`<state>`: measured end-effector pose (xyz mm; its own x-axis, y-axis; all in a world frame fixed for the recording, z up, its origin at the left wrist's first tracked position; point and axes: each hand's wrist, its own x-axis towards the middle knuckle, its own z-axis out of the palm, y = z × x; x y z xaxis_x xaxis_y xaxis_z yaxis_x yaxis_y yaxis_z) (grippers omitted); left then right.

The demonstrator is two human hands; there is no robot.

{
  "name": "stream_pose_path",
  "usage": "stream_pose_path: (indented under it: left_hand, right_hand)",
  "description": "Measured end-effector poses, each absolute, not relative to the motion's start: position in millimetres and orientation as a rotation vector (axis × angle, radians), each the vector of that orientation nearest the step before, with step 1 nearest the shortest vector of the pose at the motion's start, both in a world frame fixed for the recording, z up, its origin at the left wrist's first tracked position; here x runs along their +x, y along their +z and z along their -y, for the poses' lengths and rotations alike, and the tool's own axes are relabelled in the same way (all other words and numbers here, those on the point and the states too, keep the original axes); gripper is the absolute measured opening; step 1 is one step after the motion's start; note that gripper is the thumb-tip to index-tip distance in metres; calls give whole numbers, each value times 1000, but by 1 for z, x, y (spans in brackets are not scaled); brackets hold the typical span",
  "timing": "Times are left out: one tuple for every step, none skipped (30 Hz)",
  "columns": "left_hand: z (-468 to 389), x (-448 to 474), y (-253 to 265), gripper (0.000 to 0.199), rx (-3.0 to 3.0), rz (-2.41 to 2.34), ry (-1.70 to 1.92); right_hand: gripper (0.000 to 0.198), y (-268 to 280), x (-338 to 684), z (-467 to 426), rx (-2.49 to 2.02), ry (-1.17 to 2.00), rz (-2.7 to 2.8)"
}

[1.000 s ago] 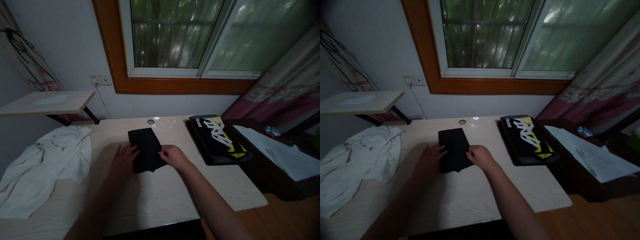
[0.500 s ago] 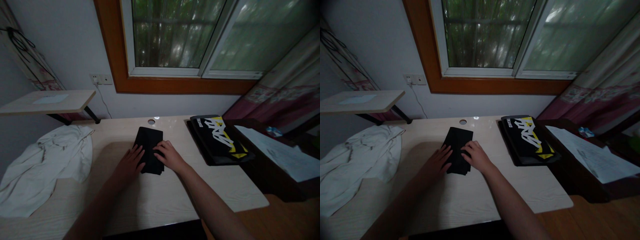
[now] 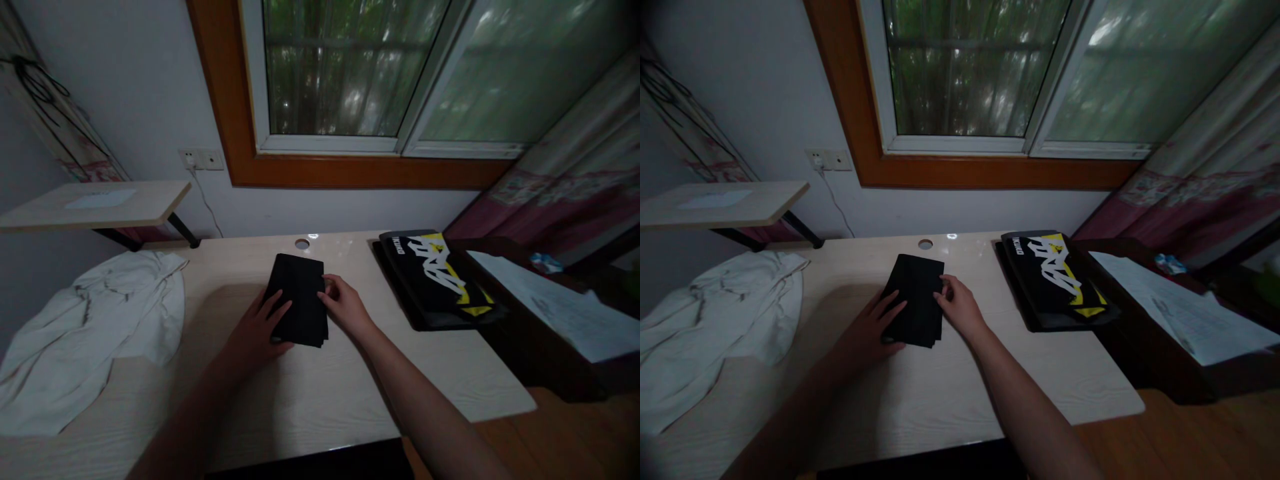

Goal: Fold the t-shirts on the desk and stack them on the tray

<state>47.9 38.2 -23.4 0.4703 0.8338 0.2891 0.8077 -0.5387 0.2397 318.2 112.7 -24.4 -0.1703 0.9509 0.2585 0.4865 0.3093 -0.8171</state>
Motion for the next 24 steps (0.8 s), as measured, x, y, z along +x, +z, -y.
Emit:
stream_pose_path:
  left_hand:
    - [-38,49,-22,87,2632,-1470,592]
    - [-37,49,-21,86,2630,-1469,604]
    - [-37,50,-21,84,2629,-1466,613]
    - [-37,50,-20,83,2630,-1462,618]
    - [-36,51,-20,83,2630,-1458,621]
    - [-36,51,-19,83,2629,-1458,622]
    - [-36,51,-19,83,2627,-1459,621]
    - [-36,52,-19,84,2625,-1461,621]
    - [-36,52,-19,84,2626,-1462,619]
    - [-36,52,-19,84,2627,-1462,619]
    - [-36,52,-18,84,2628,-1464,618]
    - [-36,52,-18,83,2628,-1465,613]
    - [-35,52,-18,82,2628,-1468,609]
    - [-35,53,-17,80,2626,-1472,605]
    - [-35,53,-17,78,2623,-1476,603]
    - [-35,54,-17,76,2621,-1479,600]
    - [-35,54,-16,75,2618,-1480,600]
    - [-34,54,-15,76,2615,-1480,603]
    - [-35,55,-15,77,2607,-1482,606]
    - [-35,55,-14,78,2597,-1487,611]
    - [-35,54,-14,79,2583,-1493,619]
    - [-35,54,-14,78,2564,-1497,627]
    - [-36,53,-14,77,2542,-1501,640]
    - [-37,52,-14,75,2516,-1504,656]
  right_hand:
    - [44,-24,317,-112,-1284,772,1755]
    - [44,-25,316,-112,-1278,797,1719]
    - [44,-25,315,-112,-1268,825,1686]
    - [44,-25,315,-112,-1256,857,1658]
    - [44,-25,314,-112,-1241,890,1637]
    - [45,-25,314,-112,-1226,923,1628]
    - [47,-26,314,-112,-1216,953,1626]
    - [47,-26,313,-112,-1210,979,1626]
    - [48,-27,313,-112,-1208,1001,1621]
    - [47,-27,313,-112,-1205,1019,1611]
    - [44,-27,313,-112,-1201,1030,1595]
    - [41,-28,313,-111,-1192,1035,1577]
    - [38,-29,313,-111,-1180,1036,1560]
    - [35,-30,313,-111,-1167,1035,1547]
    - [33,-32,313,-112,-1157,1031,1537]
    - [32,-34,313,-113,-1153,1024,1532]
    - [31,-36,314,-114,-1156,1013,1529]
    - [30,-39,314,-116,-1164,996,1527]
    - [30,-43,315,-118,-1176,975,1524]
    - [29,-46,316,-121,-1187,952,1523]
    - [29,-49,317,-123,-1196,927,1527]
    - [28,-52,318,-125,-1205,899,1538]
    - [28,-54,319,-126,-1211,863,1580]
    - [30,-56,320,-128,-1215,824,1642]
